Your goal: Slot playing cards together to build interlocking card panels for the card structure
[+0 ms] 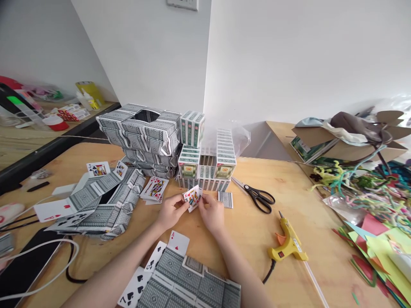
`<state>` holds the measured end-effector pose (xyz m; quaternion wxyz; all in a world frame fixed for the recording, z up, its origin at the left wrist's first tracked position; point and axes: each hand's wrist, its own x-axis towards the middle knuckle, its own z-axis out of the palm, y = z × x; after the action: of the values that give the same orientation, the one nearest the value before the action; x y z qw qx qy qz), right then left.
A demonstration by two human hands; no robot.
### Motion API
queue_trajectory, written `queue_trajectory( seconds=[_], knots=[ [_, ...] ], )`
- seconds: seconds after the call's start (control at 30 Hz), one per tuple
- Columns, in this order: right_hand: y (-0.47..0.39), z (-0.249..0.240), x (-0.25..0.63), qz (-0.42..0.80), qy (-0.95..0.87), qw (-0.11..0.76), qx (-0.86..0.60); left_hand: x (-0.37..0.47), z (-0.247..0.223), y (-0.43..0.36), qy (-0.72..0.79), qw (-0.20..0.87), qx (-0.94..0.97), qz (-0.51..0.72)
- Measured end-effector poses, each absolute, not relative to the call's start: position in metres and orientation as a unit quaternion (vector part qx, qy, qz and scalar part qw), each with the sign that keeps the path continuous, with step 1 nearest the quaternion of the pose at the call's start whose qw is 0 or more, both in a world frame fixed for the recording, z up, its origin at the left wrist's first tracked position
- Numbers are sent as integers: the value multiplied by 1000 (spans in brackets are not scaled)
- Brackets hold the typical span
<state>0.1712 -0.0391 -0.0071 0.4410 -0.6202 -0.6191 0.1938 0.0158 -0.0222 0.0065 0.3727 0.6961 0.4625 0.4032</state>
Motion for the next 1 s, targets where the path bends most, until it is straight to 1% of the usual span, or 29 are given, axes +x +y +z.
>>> queue_trajectory(
  seconds=[0.07,0.17,0.3,0.4,0.5,0.8,0.87,1.0],
  knots=[
    [-39,-6,171,198,-619,440,-620,15,5,-21,467,374,699,392],
    [-38,-5,172,227,-611,457,-606,14,3,-20,494,345,705,375],
    [-35,-7,173,256,-599,478,-588,12,1,-19,511,309,706,380],
    [-33,-10,176,264,-600,472,-590,13,2,-19,506,296,714,382],
    [-33,-9,178,243,-615,451,-599,13,6,-20,496,296,722,380],
    [-39,-3,173,89,-668,408,-616,14,10,-22,476,335,722,374],
    [-39,-3,171,91,-665,417,-613,13,9,-21,482,334,715,382],
    [-37,-3,171,141,-654,455,-588,12,7,-19,496,320,706,391]
  ],
)
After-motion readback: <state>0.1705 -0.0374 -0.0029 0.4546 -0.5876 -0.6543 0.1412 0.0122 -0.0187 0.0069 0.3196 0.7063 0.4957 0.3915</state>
